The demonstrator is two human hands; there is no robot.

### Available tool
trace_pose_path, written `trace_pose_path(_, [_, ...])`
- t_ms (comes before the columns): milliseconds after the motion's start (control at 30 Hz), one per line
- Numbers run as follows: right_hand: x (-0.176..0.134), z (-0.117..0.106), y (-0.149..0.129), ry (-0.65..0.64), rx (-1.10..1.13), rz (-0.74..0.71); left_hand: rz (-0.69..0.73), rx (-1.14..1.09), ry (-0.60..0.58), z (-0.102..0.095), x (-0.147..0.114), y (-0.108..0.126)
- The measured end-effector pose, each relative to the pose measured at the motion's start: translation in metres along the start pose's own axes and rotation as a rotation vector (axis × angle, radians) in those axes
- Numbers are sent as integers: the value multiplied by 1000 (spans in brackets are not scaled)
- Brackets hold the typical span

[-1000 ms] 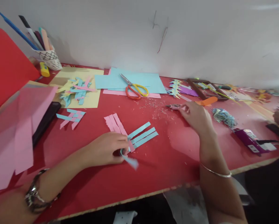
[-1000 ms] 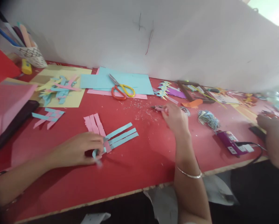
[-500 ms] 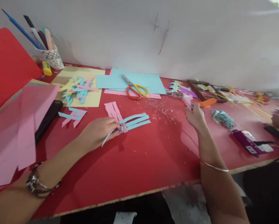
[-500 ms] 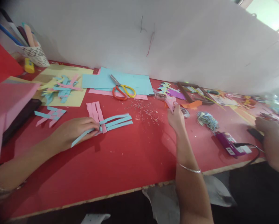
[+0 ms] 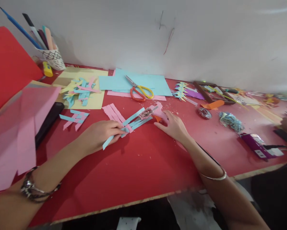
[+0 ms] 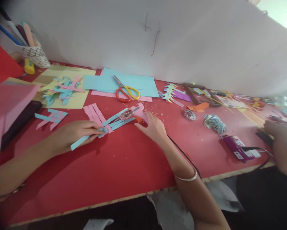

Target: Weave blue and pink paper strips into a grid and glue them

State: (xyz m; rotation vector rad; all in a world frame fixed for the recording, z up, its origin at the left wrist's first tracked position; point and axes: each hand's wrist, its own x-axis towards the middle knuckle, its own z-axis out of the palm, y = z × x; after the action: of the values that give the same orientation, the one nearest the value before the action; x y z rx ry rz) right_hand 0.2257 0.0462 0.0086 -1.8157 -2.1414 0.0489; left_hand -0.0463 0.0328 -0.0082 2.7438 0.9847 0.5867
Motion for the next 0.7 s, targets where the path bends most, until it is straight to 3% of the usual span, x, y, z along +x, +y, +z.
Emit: trace_pose_path(700, [-7,-4,-9,-49,-105,-199,-1,1,-3,-9,3,6])
